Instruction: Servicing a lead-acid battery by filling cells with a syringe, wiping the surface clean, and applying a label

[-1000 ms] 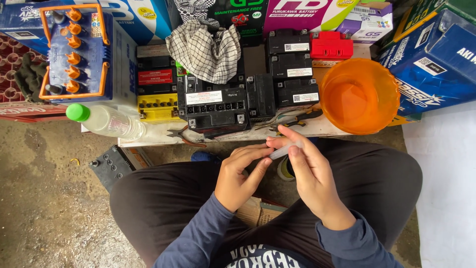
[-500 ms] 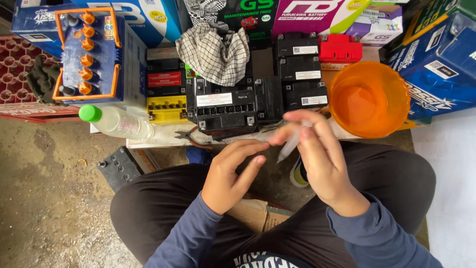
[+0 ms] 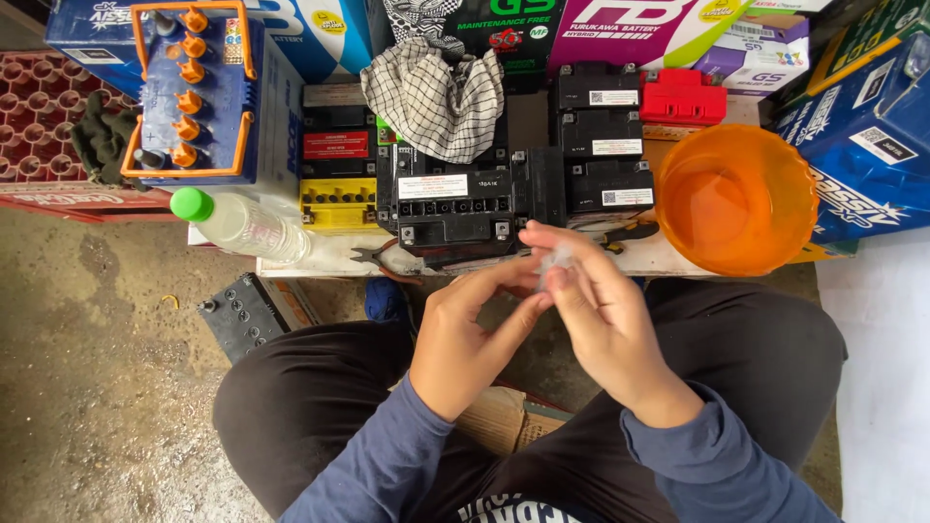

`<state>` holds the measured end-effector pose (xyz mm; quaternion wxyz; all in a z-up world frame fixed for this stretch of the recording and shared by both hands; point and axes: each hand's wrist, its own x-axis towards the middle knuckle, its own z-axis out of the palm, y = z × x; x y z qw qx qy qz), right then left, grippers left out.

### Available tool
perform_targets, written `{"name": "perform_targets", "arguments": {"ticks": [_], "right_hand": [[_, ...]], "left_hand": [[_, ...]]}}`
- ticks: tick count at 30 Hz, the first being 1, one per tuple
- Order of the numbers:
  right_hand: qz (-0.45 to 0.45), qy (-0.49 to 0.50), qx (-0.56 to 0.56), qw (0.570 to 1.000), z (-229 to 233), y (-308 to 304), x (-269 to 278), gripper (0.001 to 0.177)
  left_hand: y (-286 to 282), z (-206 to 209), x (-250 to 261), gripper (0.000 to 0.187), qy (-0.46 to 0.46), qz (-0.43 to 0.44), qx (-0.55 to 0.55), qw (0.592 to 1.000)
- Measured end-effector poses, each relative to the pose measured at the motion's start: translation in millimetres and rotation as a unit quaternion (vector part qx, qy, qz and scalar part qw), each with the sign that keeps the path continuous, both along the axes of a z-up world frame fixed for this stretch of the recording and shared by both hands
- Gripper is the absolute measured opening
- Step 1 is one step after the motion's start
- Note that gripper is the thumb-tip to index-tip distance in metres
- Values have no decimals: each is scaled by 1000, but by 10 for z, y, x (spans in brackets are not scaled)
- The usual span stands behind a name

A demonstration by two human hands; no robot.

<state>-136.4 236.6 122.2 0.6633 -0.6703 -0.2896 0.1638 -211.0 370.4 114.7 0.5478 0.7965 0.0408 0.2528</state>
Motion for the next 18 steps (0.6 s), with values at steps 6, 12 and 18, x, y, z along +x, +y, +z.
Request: {"name": "perform_targets", "arguments": {"ticks": [6, 12, 18], "right_hand": [[5, 111, 121, 986, 174, -1, 292, 36], [30, 61, 209, 975, 277, 331, 582, 31], [42, 54, 218, 974, 128, 554, 687, 28]], "left_hand": [[351, 411, -46, 31, 21, 8, 100, 995], [940, 501, 229, 26, -10, -2, 175, 984], [1162, 250, 524, 15, 1, -32, 77, 997]]}}
